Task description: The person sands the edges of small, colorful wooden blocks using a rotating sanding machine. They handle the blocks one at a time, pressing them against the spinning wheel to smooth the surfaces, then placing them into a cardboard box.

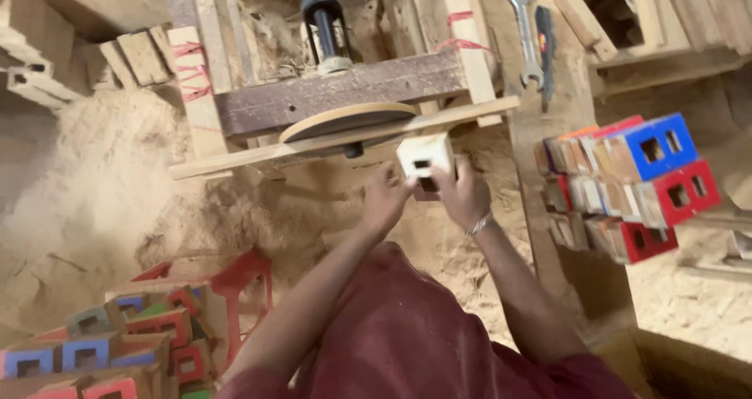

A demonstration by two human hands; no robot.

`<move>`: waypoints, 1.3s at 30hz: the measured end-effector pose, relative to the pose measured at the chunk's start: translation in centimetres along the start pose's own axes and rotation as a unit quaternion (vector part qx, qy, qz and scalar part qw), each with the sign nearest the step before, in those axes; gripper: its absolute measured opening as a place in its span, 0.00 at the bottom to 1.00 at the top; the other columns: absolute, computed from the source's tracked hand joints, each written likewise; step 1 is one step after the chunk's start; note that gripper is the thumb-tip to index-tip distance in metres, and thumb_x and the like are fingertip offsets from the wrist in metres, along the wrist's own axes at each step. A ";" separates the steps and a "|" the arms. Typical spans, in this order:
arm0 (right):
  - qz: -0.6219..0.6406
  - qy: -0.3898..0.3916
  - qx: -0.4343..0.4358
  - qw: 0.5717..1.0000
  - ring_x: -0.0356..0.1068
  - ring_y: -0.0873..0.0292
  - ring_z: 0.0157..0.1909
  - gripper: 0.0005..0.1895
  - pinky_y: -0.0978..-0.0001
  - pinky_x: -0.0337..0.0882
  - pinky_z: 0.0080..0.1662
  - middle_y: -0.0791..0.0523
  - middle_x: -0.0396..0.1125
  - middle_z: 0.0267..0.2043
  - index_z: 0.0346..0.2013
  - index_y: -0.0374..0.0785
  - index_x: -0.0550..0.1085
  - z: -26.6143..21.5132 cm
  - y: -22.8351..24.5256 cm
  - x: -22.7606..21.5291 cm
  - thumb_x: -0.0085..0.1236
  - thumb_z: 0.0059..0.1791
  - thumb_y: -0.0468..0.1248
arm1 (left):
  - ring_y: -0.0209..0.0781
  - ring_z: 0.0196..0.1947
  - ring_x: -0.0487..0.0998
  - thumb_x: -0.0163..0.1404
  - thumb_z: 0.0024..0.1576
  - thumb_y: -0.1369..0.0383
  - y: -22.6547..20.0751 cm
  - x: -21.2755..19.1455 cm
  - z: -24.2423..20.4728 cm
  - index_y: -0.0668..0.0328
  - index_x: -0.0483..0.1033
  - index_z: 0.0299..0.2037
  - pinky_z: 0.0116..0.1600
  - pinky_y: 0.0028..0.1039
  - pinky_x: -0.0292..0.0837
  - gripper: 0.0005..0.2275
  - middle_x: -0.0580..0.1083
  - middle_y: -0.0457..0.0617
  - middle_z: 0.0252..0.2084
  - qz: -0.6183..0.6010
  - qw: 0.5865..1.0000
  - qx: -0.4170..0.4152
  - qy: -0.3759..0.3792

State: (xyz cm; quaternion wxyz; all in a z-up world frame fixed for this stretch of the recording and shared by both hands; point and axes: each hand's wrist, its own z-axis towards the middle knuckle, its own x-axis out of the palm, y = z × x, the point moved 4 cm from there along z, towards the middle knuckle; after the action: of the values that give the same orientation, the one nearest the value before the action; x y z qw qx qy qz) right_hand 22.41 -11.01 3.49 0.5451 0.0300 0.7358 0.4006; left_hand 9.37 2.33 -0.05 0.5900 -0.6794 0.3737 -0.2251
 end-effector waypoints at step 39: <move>0.627 0.097 0.345 0.692 0.67 0.61 0.26 0.14 0.69 0.71 0.31 0.56 0.68 0.29 0.37 0.37 0.72 4.4 9.2 18.1 0.56 0.56 0.46 | 0.40 0.31 0.71 0.45 0.66 0.72 5.7 -8.8 6.9 0.66 0.66 0.49 0.36 0.31 0.72 0.06 0.71 0.52 0.36 -0.577 0.780 -0.194 -0.145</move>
State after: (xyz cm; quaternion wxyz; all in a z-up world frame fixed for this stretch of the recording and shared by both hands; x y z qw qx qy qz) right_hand 15.14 6.39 -5.25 0.0443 0.6317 0.6811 0.3676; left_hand 7.72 13.33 -5.81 0.2530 -0.8928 -0.1422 -0.3445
